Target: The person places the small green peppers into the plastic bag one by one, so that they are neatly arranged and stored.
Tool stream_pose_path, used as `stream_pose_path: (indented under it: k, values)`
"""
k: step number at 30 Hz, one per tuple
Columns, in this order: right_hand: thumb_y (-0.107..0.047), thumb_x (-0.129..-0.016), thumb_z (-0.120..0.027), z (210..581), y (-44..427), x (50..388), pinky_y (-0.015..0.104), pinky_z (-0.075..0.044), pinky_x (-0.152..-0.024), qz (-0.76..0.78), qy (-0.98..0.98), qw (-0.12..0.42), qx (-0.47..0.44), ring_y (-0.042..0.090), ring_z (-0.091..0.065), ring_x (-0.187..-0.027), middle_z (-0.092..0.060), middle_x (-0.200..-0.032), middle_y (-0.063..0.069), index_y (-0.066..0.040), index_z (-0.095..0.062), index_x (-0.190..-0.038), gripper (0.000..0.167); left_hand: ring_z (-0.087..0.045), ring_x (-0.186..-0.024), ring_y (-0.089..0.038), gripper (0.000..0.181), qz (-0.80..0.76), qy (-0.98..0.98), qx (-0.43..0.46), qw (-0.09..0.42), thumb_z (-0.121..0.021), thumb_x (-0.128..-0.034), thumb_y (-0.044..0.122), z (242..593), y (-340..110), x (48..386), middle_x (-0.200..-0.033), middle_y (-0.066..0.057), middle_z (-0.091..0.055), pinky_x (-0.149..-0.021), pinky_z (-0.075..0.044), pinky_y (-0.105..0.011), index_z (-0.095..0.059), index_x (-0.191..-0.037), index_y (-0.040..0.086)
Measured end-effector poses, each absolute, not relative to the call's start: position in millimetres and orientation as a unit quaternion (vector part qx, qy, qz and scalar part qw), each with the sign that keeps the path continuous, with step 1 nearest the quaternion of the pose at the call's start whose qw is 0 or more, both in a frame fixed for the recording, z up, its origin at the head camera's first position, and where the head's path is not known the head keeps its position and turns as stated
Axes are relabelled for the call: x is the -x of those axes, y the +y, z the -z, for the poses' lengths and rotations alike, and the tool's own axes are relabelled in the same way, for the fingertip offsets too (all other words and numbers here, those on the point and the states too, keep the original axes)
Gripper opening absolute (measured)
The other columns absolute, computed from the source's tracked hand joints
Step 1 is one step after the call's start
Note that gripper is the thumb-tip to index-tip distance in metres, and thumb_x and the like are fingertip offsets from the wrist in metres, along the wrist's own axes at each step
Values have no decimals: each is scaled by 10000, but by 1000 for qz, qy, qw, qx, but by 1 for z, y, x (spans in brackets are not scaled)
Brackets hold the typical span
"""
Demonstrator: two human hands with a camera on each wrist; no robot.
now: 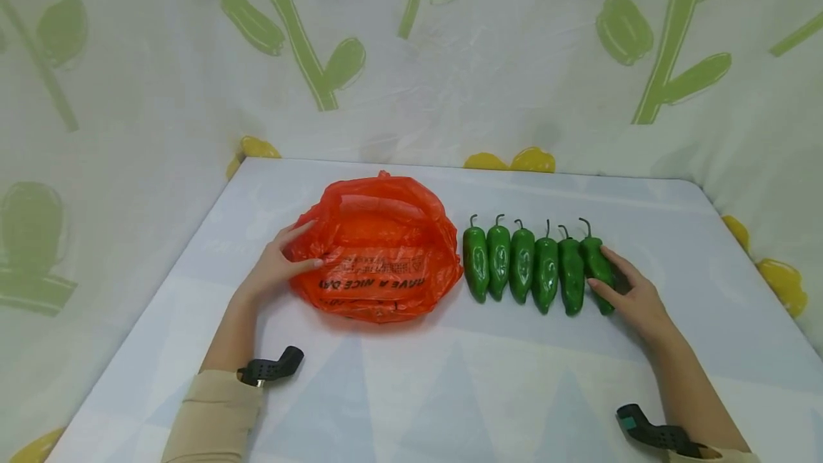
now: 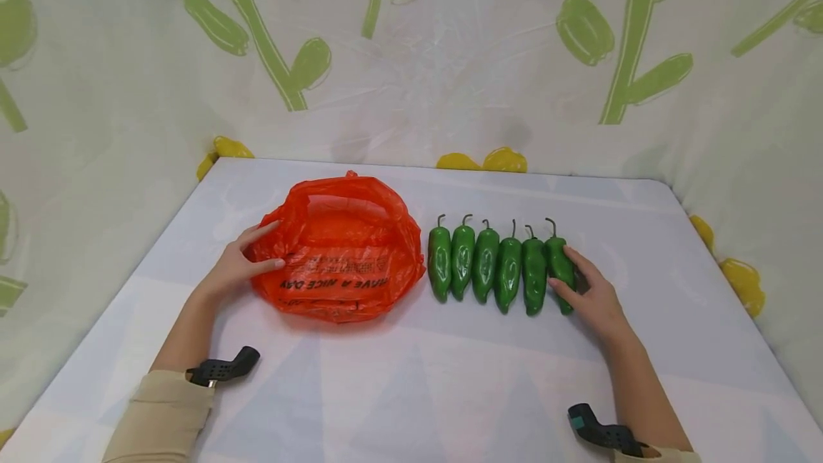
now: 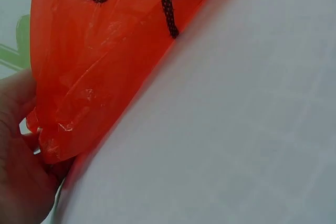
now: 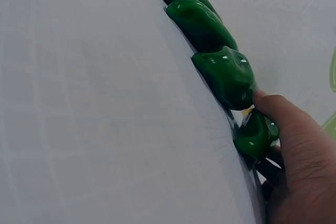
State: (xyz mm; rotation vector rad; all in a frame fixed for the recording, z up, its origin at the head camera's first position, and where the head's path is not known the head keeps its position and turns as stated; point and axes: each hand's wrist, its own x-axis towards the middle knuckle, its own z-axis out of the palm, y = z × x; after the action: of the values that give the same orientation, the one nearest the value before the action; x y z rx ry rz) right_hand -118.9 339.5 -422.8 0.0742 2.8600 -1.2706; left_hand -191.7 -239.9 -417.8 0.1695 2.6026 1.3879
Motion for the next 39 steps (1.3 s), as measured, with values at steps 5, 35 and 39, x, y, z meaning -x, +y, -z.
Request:
stream_pose_path:
  k: [5,35,39]
  values:
    - [-385,-934,-563,420,338,120,701,-177,-1039,396,917,-2,-41,553,-168,-1347,-203,-1505,304,-129,-205,-1512,726,-167,-1412,-374,762,-476,874,-62,76,-723,-820,331,420,-238,190,-1566,-116,-157,-1060,-274,-634,-343,-1474,238]
    - [-221,-951,-510,421,335,122,631,-233,-1074,425,894,-78,-120,473,-253,-1362,-304,-1490,249,-63,-331,-1456,558,-140,-1432,-343,764,-509,850,-63,122,-717,-830,280,422,-248,188,-1569,-98,-185,-1091,-244,-607,-325,-1482,215]
    - [-206,-950,-519,417,334,123,601,-241,-1087,422,895,-89,-111,462,-281,-1352,-329,-1477,248,-64,-349,-1448,546,-149,-1429,-349,774,-512,849,-60,121,-715,-831,260,421,-248,187,-1570,-103,-181,-1081,-269,-599,-309,-1488,215]
